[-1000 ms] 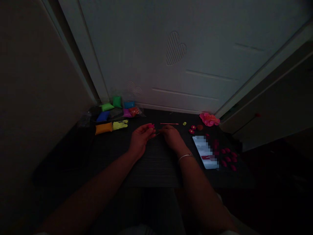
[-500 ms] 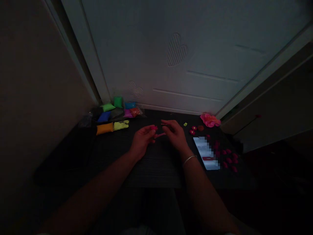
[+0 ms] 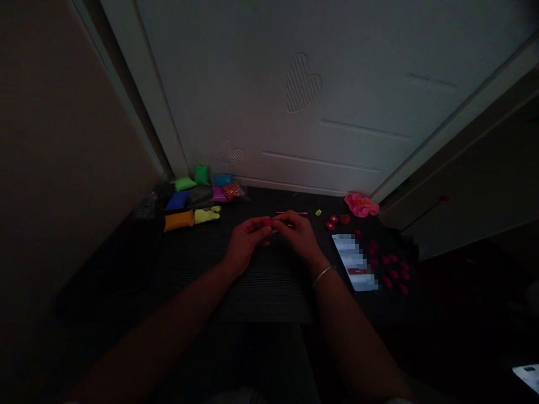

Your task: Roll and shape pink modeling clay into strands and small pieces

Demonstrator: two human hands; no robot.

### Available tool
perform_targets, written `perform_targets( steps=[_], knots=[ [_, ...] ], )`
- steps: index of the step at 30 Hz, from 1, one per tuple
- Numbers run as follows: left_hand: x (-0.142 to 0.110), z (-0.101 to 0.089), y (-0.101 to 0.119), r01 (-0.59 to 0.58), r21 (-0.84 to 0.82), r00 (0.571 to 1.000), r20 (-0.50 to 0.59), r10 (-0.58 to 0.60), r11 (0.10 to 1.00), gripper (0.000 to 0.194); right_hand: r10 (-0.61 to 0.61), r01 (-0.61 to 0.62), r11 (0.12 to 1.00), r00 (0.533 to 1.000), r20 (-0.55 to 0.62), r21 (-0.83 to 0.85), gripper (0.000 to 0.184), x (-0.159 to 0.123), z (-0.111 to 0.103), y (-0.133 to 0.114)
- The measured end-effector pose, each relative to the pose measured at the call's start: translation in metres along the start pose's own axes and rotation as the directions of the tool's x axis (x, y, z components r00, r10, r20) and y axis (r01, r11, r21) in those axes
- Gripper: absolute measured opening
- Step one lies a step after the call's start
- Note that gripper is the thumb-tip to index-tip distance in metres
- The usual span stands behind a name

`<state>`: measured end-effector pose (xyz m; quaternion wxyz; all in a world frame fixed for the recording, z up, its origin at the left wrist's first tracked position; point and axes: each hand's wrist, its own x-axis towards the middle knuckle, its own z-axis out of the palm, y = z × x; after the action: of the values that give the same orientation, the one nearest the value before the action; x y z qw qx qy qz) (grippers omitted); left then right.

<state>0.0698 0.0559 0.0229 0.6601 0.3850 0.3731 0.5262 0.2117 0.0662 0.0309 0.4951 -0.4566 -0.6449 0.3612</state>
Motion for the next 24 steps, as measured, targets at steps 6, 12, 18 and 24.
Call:
perform_targets(
  steps=[6,12,18,24],
  knots=[
    [-0.0004,0.0011,-0.0001,-0.012,0.035,1.0,-0.012,0.012,0.999,0.032,-0.003,0.003,0.999,1.0,-0.007,-0.053,0.014,-0.0007,-0.0009,-0.0026],
    [-0.0005,0.0012,0.0,-0.007,0.042,1.0,-0.008,0.007,0.999,0.031,0.048,-0.049,0.999,0.998,-0.042,-0.021,0.015,-0.001,0.0008,-0.005],
    [-0.0007,0.0015,0.0001,-0.011,0.06,1.0,-0.002,0.011,0.998,0.03,0.051,-0.052,0.999,0.997,-0.054,-0.017,0.017,-0.0004,0.0001,-0.0054],
    [-0.0009,0.0019,0.0007,0.0,0.039,1.0,-0.031,0.001,0.999,0.031,0.11,-0.107,0.993,0.99,-0.092,0.041,0.023,-0.0001,0.0002,-0.0014]
  ],
)
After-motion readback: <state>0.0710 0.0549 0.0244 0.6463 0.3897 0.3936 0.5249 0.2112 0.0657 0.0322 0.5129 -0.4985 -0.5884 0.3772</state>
